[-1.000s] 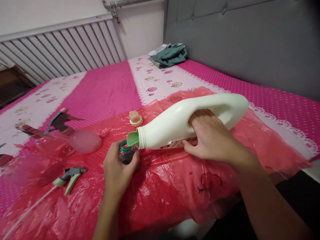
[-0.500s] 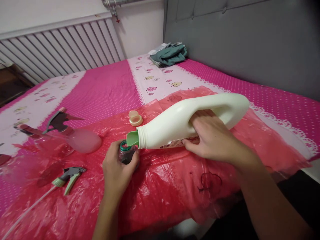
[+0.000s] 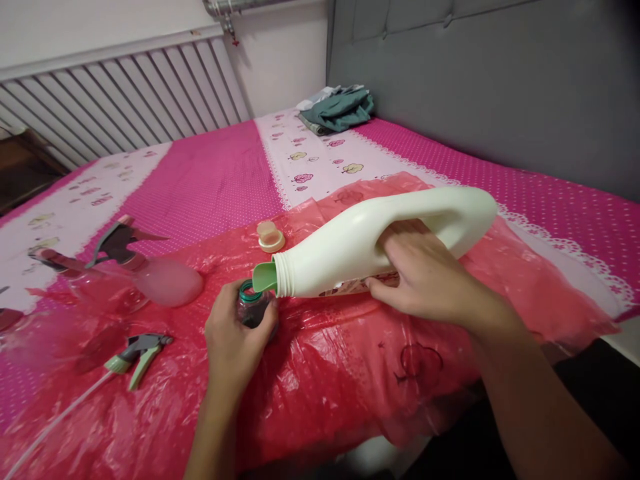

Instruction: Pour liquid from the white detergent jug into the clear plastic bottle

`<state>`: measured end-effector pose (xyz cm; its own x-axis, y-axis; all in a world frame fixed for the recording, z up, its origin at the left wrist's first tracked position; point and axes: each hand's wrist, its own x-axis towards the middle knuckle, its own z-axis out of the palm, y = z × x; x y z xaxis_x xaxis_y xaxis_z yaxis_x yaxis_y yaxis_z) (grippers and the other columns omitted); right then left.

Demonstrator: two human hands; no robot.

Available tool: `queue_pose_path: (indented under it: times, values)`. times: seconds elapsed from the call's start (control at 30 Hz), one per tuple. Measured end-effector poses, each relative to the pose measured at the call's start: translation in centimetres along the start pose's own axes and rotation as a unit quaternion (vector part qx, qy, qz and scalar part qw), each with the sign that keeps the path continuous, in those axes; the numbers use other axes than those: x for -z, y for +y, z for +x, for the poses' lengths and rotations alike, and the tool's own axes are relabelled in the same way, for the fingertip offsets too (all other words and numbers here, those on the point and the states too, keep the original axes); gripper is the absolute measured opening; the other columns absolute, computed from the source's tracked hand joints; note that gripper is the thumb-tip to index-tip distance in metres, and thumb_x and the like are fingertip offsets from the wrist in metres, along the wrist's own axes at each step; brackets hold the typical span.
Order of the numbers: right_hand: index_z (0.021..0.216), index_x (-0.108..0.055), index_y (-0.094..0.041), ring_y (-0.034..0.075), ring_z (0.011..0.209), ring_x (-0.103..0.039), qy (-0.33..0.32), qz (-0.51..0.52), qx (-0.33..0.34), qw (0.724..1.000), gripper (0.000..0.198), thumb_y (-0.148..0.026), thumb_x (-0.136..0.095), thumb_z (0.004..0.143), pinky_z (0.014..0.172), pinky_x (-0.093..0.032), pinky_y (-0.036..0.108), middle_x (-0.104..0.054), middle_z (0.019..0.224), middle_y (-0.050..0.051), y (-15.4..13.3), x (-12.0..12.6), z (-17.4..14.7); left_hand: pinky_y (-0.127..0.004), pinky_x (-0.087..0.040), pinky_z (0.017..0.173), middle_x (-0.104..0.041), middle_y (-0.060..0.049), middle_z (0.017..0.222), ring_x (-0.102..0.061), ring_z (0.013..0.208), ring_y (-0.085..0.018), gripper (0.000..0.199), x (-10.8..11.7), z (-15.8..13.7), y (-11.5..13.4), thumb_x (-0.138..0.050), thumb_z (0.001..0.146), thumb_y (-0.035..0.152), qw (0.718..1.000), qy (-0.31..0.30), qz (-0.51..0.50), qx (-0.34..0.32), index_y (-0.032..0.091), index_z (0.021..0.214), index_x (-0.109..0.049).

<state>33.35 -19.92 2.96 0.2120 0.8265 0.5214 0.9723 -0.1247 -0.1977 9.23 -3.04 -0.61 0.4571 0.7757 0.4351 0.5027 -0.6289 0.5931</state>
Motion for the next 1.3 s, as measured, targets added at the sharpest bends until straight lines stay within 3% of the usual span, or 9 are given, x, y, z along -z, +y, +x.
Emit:
queue_pose_path:
  times: [0.17,0.37,0.6,1.3]
  values:
    - [0.109,-0.060,-0.012,0.035,0.091,-0.057,0.008,-0.019,0.021,1.000,0.033,-0.027,-0.053,0.079,0.087,-0.051,0.047,-0.055,0.089,0.013,0.20,0.07,-0.05,-0.035,-0.048,0.075,-0.072,-0.004,0.095,-0.067,0.083,-0.024,0.036,0.01,-0.05,-0.06,-0.071,0.082,0.049,1.000,-0.001,-0.005,0.005,0.022,0.105,-0.065]
    - [0.114,-0.059,-0.010,0.038,0.107,-0.062,0.019,0.001,0.035,0.999,0.037,-0.027,-0.054,0.081,0.096,-0.051,0.051,-0.062,0.107,0.017,0.42,-0.09,0.07,-0.035,-0.048,0.077,-0.072,-0.004,0.095,-0.066,0.084,-0.024,0.036,0.00,0.02,0.06,-0.071,0.081,0.048,1.000,-0.001,-0.003,0.008,0.022,0.105,-0.066]
    - [0.114,-0.059,-0.011,0.038,0.113,-0.063,0.027,0.004,0.036,0.999,0.037,-0.026,-0.058,0.080,0.101,-0.049,0.050,-0.064,0.108,0.016,0.52,-0.39,0.21,-0.033,-0.047,0.074,-0.071,-0.003,0.092,-0.065,0.081,-0.022,0.035,0.01,0.11,0.13,-0.071,0.082,0.048,1.000,-0.001,0.000,-0.005,0.021,0.104,-0.066]
    - [0.105,-0.060,-0.012,0.037,0.103,-0.065,0.030,0.010,0.034,0.999,0.030,-0.027,-0.058,0.079,0.095,-0.050,0.048,-0.063,0.098,0.014,0.73,-0.39,0.30,-0.034,-0.046,0.074,-0.071,-0.003,0.091,-0.065,0.080,-0.023,0.037,0.03,0.11,-0.01,-0.070,0.082,0.050,1.000,0.002,0.006,0.000,0.020,0.103,-0.067]
